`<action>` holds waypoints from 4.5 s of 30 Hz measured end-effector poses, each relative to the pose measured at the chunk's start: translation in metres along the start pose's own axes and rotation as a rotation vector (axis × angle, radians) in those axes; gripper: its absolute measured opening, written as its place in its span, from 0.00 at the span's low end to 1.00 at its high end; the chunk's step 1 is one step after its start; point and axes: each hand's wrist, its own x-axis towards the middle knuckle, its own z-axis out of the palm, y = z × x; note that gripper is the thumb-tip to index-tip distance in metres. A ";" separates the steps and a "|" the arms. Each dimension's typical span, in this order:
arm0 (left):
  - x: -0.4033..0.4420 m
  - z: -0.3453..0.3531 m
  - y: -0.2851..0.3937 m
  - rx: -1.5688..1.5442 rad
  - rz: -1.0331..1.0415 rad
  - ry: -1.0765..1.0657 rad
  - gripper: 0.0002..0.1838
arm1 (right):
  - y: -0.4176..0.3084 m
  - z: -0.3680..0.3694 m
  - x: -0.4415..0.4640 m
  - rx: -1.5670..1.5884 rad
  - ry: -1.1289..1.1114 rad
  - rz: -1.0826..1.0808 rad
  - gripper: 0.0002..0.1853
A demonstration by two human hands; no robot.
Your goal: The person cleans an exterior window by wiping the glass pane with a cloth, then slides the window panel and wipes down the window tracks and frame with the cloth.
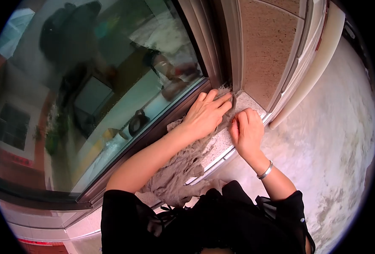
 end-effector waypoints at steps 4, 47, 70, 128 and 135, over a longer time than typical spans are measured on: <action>0.006 -0.006 -0.002 0.391 0.138 -0.021 0.17 | -0.003 -0.002 0.001 -0.015 -0.035 -0.001 0.06; -0.042 0.010 0.048 0.391 -0.180 0.098 0.16 | 0.003 -0.002 -0.005 0.013 -0.144 -0.033 0.03; -0.427 -0.148 0.101 0.152 -0.994 0.177 0.10 | 0.054 0.011 -0.015 -0.266 -0.050 -0.043 0.06; -0.527 -0.122 0.141 0.490 -1.222 1.024 0.08 | -0.416 0.109 -0.107 0.471 -0.441 -1.023 0.19; -0.520 -0.124 0.140 0.475 -1.248 0.992 0.08 | -0.459 0.128 -0.131 0.595 -0.590 -0.955 0.20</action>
